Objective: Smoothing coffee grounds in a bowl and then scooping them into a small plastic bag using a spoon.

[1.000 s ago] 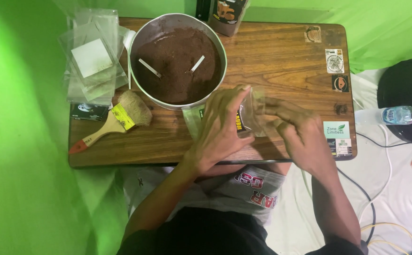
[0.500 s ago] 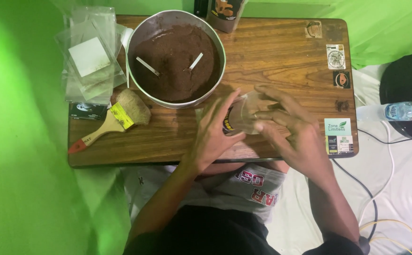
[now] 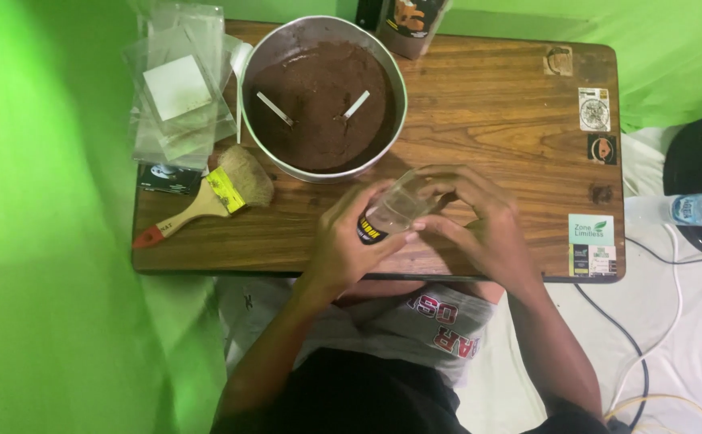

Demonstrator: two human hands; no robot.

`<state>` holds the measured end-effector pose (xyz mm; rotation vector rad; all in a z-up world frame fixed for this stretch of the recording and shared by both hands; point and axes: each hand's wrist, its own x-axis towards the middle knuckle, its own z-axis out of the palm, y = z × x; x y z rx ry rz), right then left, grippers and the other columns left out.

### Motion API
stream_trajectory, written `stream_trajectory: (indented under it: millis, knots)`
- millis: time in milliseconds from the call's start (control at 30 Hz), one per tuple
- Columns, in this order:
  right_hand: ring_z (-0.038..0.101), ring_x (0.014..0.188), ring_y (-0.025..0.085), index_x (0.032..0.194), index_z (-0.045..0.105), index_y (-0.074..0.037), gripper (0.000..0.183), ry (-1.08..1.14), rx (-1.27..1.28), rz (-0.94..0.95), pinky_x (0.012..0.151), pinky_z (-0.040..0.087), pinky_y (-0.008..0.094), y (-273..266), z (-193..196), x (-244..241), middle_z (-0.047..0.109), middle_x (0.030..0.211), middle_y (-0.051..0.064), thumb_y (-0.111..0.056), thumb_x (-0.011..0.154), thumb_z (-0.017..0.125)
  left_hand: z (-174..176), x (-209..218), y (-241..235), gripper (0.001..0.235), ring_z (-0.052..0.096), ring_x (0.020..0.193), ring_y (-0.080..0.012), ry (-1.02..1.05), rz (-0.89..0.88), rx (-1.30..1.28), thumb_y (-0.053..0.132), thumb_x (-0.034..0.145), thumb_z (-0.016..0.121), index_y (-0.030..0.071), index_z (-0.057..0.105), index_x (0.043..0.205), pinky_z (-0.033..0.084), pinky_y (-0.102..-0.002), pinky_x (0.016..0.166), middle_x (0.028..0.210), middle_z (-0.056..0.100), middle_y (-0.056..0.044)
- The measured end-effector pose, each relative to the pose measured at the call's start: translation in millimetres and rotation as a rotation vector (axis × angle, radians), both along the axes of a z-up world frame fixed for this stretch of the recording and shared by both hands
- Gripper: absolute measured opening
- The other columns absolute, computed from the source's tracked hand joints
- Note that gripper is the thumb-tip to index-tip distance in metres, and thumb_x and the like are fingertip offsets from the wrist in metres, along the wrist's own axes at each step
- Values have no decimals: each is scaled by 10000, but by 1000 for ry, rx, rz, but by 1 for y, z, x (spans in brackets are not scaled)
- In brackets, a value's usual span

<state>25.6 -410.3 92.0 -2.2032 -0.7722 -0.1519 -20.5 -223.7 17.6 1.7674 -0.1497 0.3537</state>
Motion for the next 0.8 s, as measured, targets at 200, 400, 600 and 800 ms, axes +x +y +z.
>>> stream_trajectory:
  millis: [200,400,600,800]
  knots:
    - [698,922,324,1089,697,29,173,133,240,-97,835,568,425,5,-12,45,694,984,204,-55,967,787,18,-19,43,826,704,1099,-377,18,142,155,310,656,954,69,608,1366,562,-469,949,1173,688,-169]
    - [696,865,370,1315,645,63,474,-26,-33,-73,833,523,485,58,-27,98,720,917,190,-209,972,824,23,-26,66,765,721,1044,-334,-38,292,256,390,709,944,57,620,1316,573,-413,927,1112,682,-141]
    - [694,859,254,992,824,-188,118,19,4,-75,840,508,361,87,-66,132,743,851,12,-223,889,868,16,-23,75,747,708,1068,-325,-63,334,279,419,723,903,78,620,1325,578,-422,935,1144,664,-122]
    - [706,866,282,1057,821,-183,74,-139,-19,40,841,521,367,70,-69,132,747,895,48,-184,1016,759,20,-13,78,775,675,1056,-334,-146,284,236,434,740,900,78,598,1359,561,-432,950,1116,632,-129]
